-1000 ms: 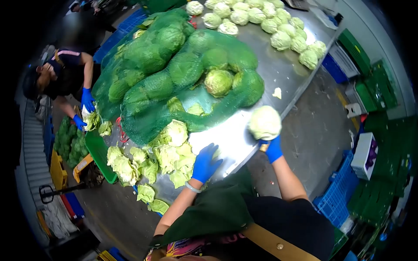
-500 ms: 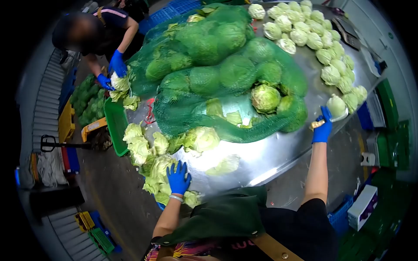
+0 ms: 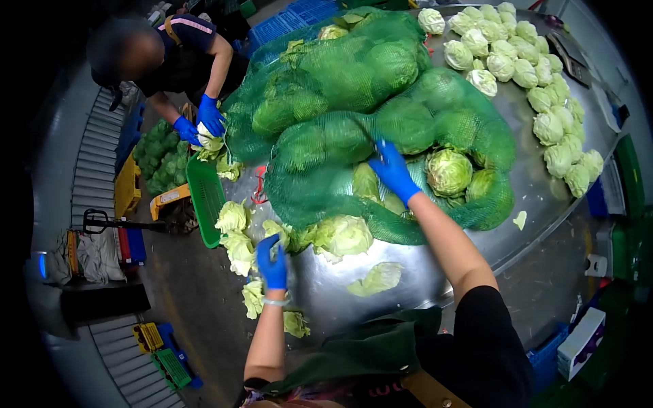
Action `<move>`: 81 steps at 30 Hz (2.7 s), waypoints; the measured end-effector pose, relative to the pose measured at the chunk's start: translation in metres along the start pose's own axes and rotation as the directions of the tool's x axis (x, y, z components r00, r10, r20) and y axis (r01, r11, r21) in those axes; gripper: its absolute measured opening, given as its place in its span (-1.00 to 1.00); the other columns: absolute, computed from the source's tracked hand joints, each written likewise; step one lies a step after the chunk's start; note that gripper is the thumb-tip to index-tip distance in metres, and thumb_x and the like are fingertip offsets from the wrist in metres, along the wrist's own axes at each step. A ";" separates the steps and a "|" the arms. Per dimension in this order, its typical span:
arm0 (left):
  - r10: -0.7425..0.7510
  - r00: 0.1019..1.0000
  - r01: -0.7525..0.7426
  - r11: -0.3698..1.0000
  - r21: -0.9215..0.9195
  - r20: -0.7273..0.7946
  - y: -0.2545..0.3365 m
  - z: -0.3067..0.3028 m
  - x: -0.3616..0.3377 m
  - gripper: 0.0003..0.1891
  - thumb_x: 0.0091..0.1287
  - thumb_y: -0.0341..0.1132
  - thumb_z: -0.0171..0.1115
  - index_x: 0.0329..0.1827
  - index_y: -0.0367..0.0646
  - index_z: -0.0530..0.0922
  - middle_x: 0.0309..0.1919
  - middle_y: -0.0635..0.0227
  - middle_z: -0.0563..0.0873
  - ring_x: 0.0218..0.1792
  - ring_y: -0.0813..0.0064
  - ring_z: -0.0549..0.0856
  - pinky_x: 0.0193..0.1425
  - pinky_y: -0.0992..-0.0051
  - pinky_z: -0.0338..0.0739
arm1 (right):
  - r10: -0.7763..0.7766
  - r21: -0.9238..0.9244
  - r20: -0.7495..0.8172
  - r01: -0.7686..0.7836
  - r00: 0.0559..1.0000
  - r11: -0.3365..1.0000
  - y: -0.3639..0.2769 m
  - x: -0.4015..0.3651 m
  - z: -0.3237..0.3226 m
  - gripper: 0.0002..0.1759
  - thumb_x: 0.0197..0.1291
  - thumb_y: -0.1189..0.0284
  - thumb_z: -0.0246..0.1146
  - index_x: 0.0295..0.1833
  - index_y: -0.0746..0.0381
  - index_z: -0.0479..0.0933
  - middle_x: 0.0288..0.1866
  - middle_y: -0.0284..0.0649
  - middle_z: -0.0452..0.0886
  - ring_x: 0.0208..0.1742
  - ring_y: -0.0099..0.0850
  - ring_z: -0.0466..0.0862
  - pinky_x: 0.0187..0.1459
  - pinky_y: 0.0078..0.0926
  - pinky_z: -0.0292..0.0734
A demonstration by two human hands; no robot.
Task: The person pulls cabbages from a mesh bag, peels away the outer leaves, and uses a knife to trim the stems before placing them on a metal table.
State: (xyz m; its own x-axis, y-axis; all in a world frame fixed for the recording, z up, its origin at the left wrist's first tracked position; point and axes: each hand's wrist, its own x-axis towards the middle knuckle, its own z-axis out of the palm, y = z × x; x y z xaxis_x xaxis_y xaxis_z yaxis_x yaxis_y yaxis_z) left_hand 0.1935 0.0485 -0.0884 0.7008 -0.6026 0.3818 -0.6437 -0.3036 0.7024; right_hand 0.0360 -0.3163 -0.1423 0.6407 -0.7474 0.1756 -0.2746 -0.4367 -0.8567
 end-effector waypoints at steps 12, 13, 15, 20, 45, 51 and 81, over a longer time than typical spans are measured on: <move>-0.019 0.924 -0.030 0.992 0.124 0.381 0.069 0.228 0.221 -0.50 0.41 0.00 0.13 0.17 -0.26 0.58 0.10 -0.10 0.65 0.07 -0.11 0.64 0.24 0.12 0.48 | 0.029 0.448 0.035 -0.042 0.999 0.893 -0.051 0.005 -0.034 -0.36 0.16 0.62 0.20 0.42 0.32 0.38 0.31 -0.19 0.55 0.26 -0.45 0.54 0.21 -0.48 0.43; -0.026 0.922 0.013 0.999 0.037 0.387 0.073 0.228 0.225 -0.47 0.41 0.05 0.11 0.14 -0.27 0.60 0.07 -0.11 0.67 0.04 -0.11 0.65 0.20 0.09 0.49 | 0.083 0.414 0.038 -0.092 0.996 0.906 -0.043 -0.008 -0.031 -0.37 0.16 0.63 0.16 0.41 0.32 0.39 0.33 -0.19 0.55 0.27 -0.45 0.54 0.22 -0.49 0.42; -0.111 0.864 0.079 0.993 0.086 0.491 0.088 0.218 0.210 -0.49 0.40 0.03 0.13 0.16 -0.26 0.59 0.08 -0.12 0.65 0.04 -0.11 0.64 0.17 0.06 0.48 | 0.193 0.395 0.023 -0.186 0.981 0.900 -0.033 -0.030 -0.026 -0.37 0.17 0.65 0.13 0.42 0.33 0.38 0.36 -0.18 0.52 0.29 -0.43 0.53 0.23 -0.48 0.41; 0.062 0.940 -0.107 0.988 0.116 0.336 0.076 0.197 0.088 -0.50 0.36 -0.14 0.21 0.30 -0.21 0.49 0.19 -0.12 0.55 0.11 -0.15 0.59 0.19 0.05 0.46 | 0.360 0.633 -0.054 -0.247 0.931 0.734 0.005 -0.064 -0.019 -0.28 0.12 0.66 0.13 0.48 0.31 0.30 0.41 -0.17 0.45 0.36 -0.33 0.49 0.22 -0.45 0.46; -0.291 0.882 0.464 0.669 -0.581 0.371 0.092 0.000 -0.107 0.23 0.01 -0.15 0.64 0.63 -0.17 -0.09 0.55 0.11 0.14 0.56 0.22 0.14 0.58 0.23 0.13 | 0.246 0.573 0.679 -0.709 0.692 0.412 -0.115 -0.236 -0.016 -0.12 -0.07 0.49 0.16 0.52 0.35 0.25 0.35 -0.22 0.50 0.31 -0.46 0.47 0.37 -0.52 0.29; -0.477 0.877 0.476 0.855 -0.206 0.046 0.057 -0.048 -0.159 0.02 -0.01 -0.28 0.61 0.51 -0.29 0.19 0.43 0.00 0.33 0.40 0.10 0.39 0.47 0.20 0.29 | 0.281 0.348 0.764 -0.737 0.581 0.579 -0.108 -0.262 0.073 -0.37 0.20 0.50 0.24 0.43 0.28 0.39 0.21 -0.26 0.60 0.09 -0.49 0.58 0.14 -0.53 0.50; -0.491 0.845 0.401 0.844 0.356 0.212 0.068 -0.048 -0.171 0.20 -0.16 0.13 0.62 0.55 -0.14 0.15 0.46 -0.06 0.26 0.28 -0.17 0.39 0.27 0.04 0.47 | -0.083 -0.094 0.699 0.206 0.710 0.974 -0.123 -0.303 0.075 -0.76 0.31 0.37 0.18 0.03 0.23 0.49 -0.25 0.03 0.64 -0.39 0.01 0.67 -0.34 -0.06 0.59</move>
State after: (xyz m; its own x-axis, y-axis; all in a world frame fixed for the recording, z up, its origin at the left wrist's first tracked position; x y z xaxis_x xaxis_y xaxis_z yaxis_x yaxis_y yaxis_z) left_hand 0.0445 0.1664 -0.0770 0.8432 -0.5165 -0.1493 -0.3716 -0.7605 0.5324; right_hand -0.0706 0.0017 -0.1267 0.9790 -0.1447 -0.1435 -0.2029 -0.6259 -0.7531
